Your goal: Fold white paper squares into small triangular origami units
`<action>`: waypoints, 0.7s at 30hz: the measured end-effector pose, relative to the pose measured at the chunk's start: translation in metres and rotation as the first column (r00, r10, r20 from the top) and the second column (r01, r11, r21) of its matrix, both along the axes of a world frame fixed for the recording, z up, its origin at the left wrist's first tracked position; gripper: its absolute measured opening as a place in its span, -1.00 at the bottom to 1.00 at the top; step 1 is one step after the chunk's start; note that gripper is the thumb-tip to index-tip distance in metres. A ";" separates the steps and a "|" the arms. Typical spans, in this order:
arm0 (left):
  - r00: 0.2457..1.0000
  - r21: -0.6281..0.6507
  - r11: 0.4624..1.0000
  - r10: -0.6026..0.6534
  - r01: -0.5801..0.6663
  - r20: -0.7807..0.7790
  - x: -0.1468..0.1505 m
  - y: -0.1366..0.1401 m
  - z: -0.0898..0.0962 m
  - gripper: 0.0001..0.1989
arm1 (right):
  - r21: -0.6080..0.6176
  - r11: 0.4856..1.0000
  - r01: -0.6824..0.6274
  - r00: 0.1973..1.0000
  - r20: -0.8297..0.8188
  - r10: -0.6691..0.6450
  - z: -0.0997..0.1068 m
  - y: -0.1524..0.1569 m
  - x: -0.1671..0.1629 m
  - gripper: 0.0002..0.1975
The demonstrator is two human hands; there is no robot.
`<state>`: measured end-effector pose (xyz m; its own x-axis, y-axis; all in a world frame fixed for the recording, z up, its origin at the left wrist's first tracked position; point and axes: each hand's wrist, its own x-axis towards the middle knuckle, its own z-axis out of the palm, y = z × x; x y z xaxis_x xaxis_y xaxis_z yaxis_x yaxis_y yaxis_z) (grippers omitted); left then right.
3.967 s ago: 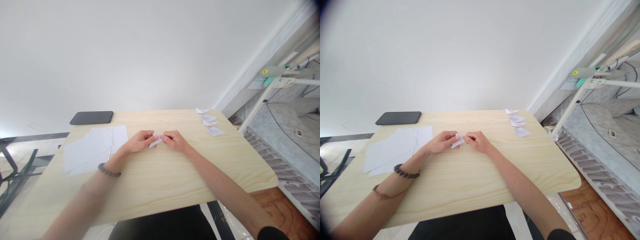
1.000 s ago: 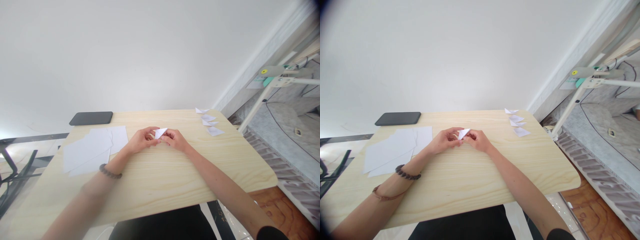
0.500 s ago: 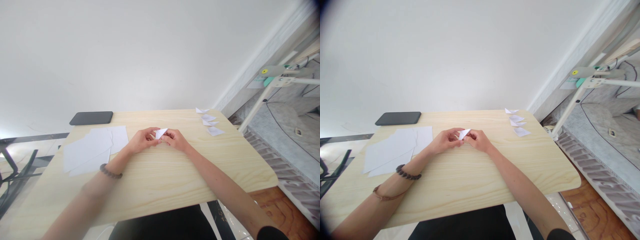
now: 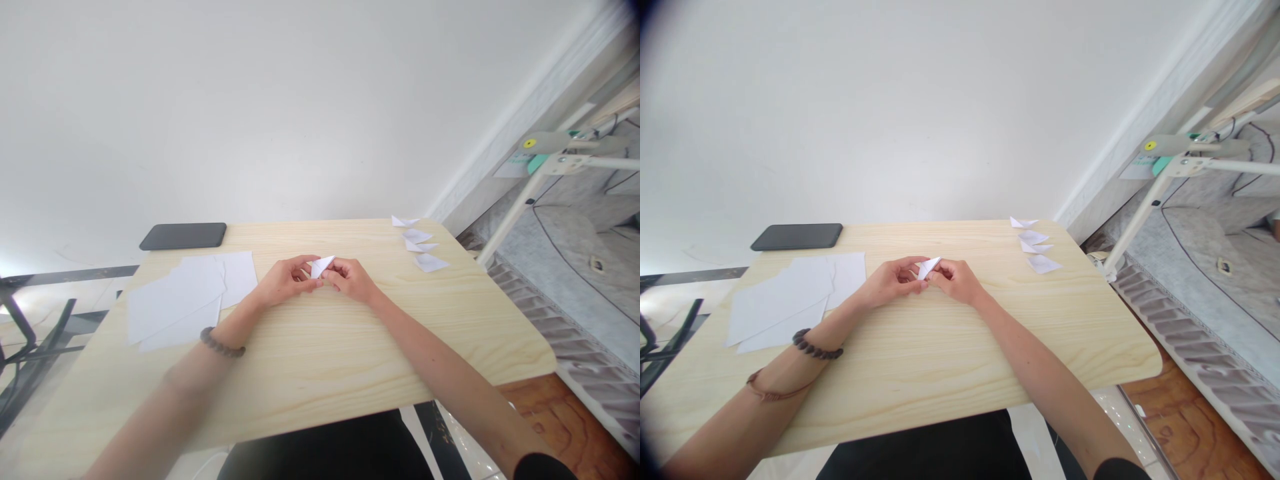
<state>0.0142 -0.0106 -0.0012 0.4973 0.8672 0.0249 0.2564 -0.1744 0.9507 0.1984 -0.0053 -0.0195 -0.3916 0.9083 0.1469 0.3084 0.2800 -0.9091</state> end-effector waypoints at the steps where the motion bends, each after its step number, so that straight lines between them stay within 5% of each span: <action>1: 1.000 0.003 1.000 0.005 -0.005 0.001 0.000 0.000 0.000 -0.45 | 0.012 1.000 0.024 1.000 0.012 -0.024 0.000 0.000 -0.001 -0.82; 8: 0.998 0.109 0.992 0.070 -0.069 -0.004 -0.001 0.000 0.002 -0.45 | 0.161 0.968 0.192 0.974 0.092 -0.208 -0.005 0.000 -0.008 -0.78; 13: 0.993 -0.018 0.998 0.058 -0.056 0.102 0.000 0.001 -0.001 -0.36 | 0.318 0.924 0.214 0.955 0.131 -0.266 -0.004 -0.003 -0.009 -0.83; 21: 0.963 -0.302 0.953 0.072 0.010 0.259 0.001 0.004 0.003 -0.56 | 0.695 0.718 0.029 0.863 0.345 -0.370 -0.005 -0.007 -0.010 -0.80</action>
